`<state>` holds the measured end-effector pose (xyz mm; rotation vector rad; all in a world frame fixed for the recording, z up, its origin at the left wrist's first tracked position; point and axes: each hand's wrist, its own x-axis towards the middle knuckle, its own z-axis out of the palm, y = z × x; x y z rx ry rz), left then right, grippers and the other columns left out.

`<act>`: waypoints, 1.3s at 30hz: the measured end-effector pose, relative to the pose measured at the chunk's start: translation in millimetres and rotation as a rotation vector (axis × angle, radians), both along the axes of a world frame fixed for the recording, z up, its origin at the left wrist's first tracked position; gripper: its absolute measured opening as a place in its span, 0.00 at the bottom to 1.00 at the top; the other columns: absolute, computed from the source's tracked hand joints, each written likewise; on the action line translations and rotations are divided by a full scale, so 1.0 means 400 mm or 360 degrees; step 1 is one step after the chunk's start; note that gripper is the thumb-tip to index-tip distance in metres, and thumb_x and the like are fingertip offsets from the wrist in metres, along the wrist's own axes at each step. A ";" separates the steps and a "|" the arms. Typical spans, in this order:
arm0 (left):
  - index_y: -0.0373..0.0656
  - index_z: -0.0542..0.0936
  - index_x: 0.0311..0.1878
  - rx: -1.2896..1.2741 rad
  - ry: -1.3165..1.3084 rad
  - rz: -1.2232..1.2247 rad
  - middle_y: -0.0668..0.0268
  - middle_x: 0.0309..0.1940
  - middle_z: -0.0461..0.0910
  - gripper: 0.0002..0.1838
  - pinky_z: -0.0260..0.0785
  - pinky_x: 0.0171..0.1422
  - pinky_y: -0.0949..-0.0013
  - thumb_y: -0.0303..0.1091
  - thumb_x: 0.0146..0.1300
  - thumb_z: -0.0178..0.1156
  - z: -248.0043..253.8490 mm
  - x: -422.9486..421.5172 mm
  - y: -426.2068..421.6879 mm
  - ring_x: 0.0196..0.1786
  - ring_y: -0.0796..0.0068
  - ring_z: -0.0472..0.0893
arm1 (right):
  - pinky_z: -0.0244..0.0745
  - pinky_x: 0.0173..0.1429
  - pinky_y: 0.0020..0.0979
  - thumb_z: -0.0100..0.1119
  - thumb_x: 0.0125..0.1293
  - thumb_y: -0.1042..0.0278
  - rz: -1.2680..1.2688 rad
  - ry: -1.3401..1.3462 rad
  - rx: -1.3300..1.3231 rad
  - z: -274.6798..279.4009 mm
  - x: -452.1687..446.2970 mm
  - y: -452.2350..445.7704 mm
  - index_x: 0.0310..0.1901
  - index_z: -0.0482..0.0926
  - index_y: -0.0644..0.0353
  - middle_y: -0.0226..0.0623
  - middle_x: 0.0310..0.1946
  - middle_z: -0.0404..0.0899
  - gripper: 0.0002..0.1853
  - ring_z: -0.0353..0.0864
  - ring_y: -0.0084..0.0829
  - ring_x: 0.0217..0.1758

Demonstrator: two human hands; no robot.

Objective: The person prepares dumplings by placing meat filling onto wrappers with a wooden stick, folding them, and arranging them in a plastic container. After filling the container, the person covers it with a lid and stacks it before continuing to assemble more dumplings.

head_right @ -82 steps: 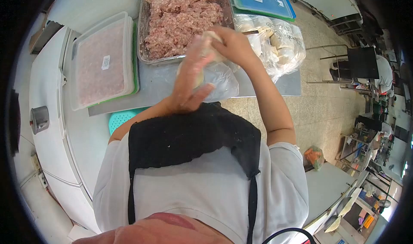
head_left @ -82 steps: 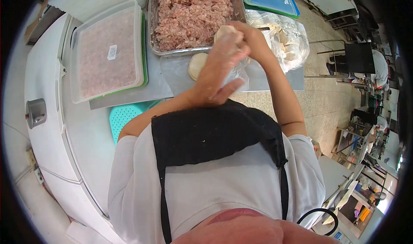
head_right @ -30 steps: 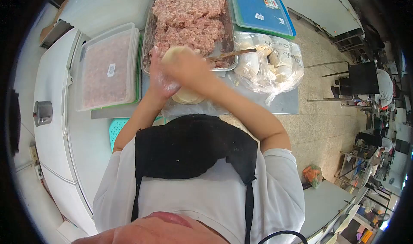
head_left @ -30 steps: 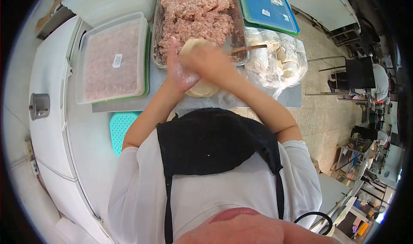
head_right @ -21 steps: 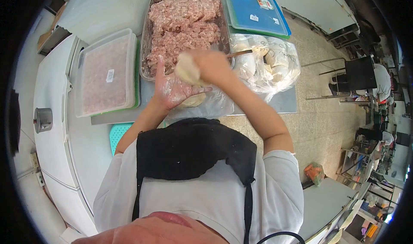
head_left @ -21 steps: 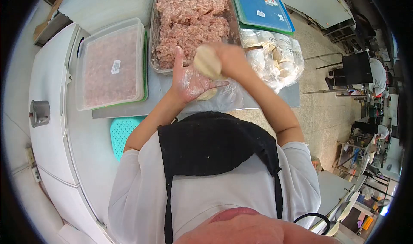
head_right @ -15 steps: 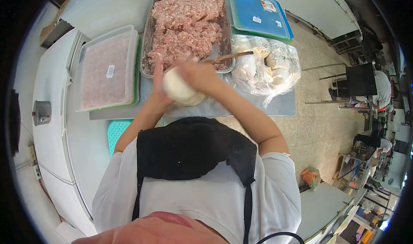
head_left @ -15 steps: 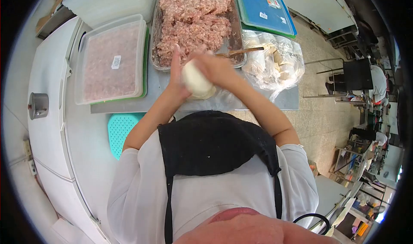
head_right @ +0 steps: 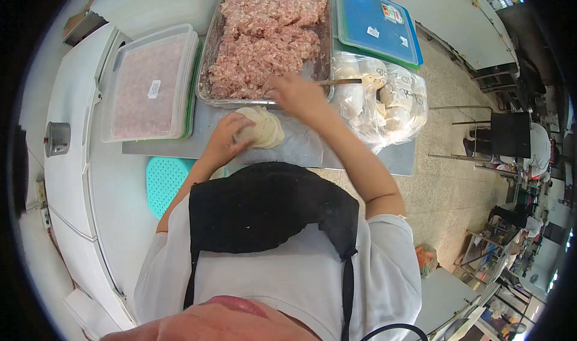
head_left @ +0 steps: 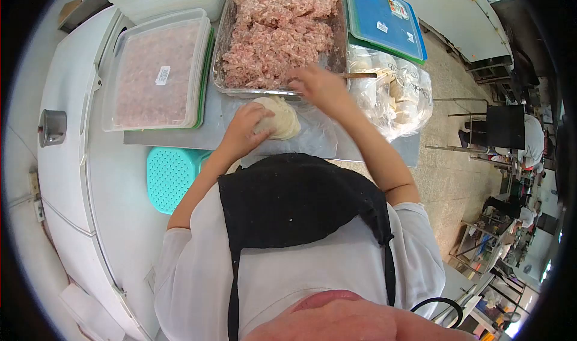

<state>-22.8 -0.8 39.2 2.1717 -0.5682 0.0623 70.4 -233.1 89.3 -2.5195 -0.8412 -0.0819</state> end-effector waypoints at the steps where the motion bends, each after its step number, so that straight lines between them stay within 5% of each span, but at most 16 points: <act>1: 0.40 0.79 0.46 0.0000 0.0001 0.0003 0.57 0.50 0.76 0.16 0.64 0.62 0.59 0.33 0.55 0.68 0.008 0.003 -0.004 0.56 0.58 0.73 | 0.77 0.47 0.45 0.60 0.62 0.57 -0.0012 -0.0104 -0.0186 0.001 0.042 -0.042 0.48 0.80 0.52 0.43 0.40 0.79 0.14 0.80 0.46 0.46; 5: 0.41 0.79 0.45 0.0047 -0.0106 -0.0095 0.56 0.47 0.75 0.19 0.66 0.60 0.59 0.34 0.49 0.72 0.027 0.020 -0.003 0.55 0.53 0.73 | 0.77 0.49 0.42 0.61 0.60 0.61 0.0048 0.0028 -0.0907 0.039 0.113 -0.179 0.45 0.81 0.52 0.42 0.40 0.77 0.13 0.78 0.44 0.51; 10: 0.39 0.80 0.41 0.0093 0.0165 -0.0019 0.57 0.40 0.76 0.15 0.69 0.50 0.59 0.33 0.52 0.70 -0.025 0.046 0.002 0.47 0.55 0.75 | 0.77 0.47 0.41 0.59 0.61 0.63 0.0104 0.0110 -0.0843 0.026 0.113 -0.195 0.42 0.83 0.54 0.42 0.39 0.76 0.10 0.80 0.43 0.46; 12: 0.37 0.80 0.36 -0.0204 0.0095 -0.0123 0.58 0.33 0.76 0.10 0.69 0.46 0.59 0.34 0.56 0.67 -0.016 0.048 -0.037 0.41 0.56 0.76 | 0.77 0.45 0.42 0.59 0.61 0.63 0.0148 0.0109 -0.0816 0.095 0.123 -0.204 0.41 0.84 0.54 0.42 0.38 0.77 0.09 0.81 0.44 0.43; 15: 0.36 0.80 0.32 -0.0217 -0.0007 -0.0162 0.58 0.30 0.76 0.11 0.69 0.44 0.59 0.36 0.60 0.65 -0.009 0.058 -0.051 0.38 0.56 0.76 | 0.79 0.41 0.43 0.54 0.61 0.64 0.0071 -0.0050 -0.1188 0.157 0.130 -0.221 0.30 0.85 0.56 0.42 0.33 0.82 0.10 0.84 0.43 0.38; 18: 0.36 0.80 0.33 -0.0173 0.0050 -0.0256 0.58 0.30 0.77 0.12 0.70 0.43 0.59 0.37 0.62 0.64 0.019 0.071 -0.037 0.36 0.56 0.76 | 0.79 0.35 0.42 0.57 0.53 0.70 0.0127 -0.0228 -0.1025 0.100 0.074 -0.194 0.26 0.85 0.58 0.43 0.26 0.83 0.07 0.86 0.43 0.33; 25: 0.36 0.79 0.36 -0.0459 0.0239 0.0034 0.58 0.33 0.79 0.12 0.71 0.44 0.64 0.37 0.63 0.63 0.040 0.082 -0.025 0.38 0.63 0.78 | 0.78 0.30 0.40 0.57 0.52 0.72 0.0050 -0.0374 -0.1172 0.153 0.132 -0.191 0.23 0.84 0.59 0.42 0.21 0.82 0.06 0.85 0.42 0.28; 27: 0.36 0.79 0.38 -0.0644 0.0730 0.0164 0.60 0.34 0.79 0.15 0.70 0.45 0.67 0.40 0.62 0.65 0.047 0.083 -0.023 0.39 0.70 0.78 | 0.78 0.29 0.39 0.58 0.51 0.72 -0.0146 -0.0398 -0.1212 0.099 0.158 -0.183 0.24 0.84 0.59 0.42 0.22 0.82 0.06 0.85 0.41 0.29; 31: 0.36 0.79 0.40 -0.0460 0.0554 0.0136 0.61 0.33 0.79 0.18 0.70 0.47 0.68 0.43 0.60 0.67 0.076 0.085 -0.018 0.39 0.73 0.77 | 0.78 0.29 0.41 0.58 0.51 0.72 0.0209 -0.0237 -0.1216 0.120 0.030 -0.130 0.22 0.83 0.59 0.44 0.20 0.81 0.06 0.85 0.42 0.27; 34: 0.37 0.80 0.43 -0.0477 0.0490 0.0074 0.58 0.36 0.81 0.18 0.71 0.49 0.66 0.42 0.60 0.67 0.051 0.090 -0.004 0.40 0.67 0.80 | 0.78 0.29 0.40 0.59 0.50 0.71 0.0114 -0.0297 -0.1258 0.163 0.068 -0.140 0.21 0.83 0.58 0.43 0.21 0.82 0.06 0.85 0.41 0.28; 37: 0.38 0.81 0.46 -0.0376 0.0553 -0.0136 0.64 0.39 0.82 0.12 0.70 0.52 0.69 0.34 0.63 0.62 0.044 0.087 0.008 0.43 0.73 0.78 | 0.77 0.28 0.38 0.59 0.50 0.71 0.0000 -0.0446 -0.1220 0.109 0.104 -0.168 0.20 0.83 0.57 0.41 0.22 0.82 0.06 0.85 0.39 0.28; 39: 0.38 0.81 0.49 0.0010 0.0211 -0.0221 0.63 0.41 0.83 0.12 0.70 0.54 0.70 0.32 0.65 0.58 0.080 0.088 0.014 0.45 0.75 0.79 | 0.77 0.30 0.37 0.59 0.50 0.71 0.0149 -0.0376 -0.1208 0.109 0.054 -0.148 0.21 0.83 0.57 0.40 0.22 0.82 0.06 0.85 0.38 0.29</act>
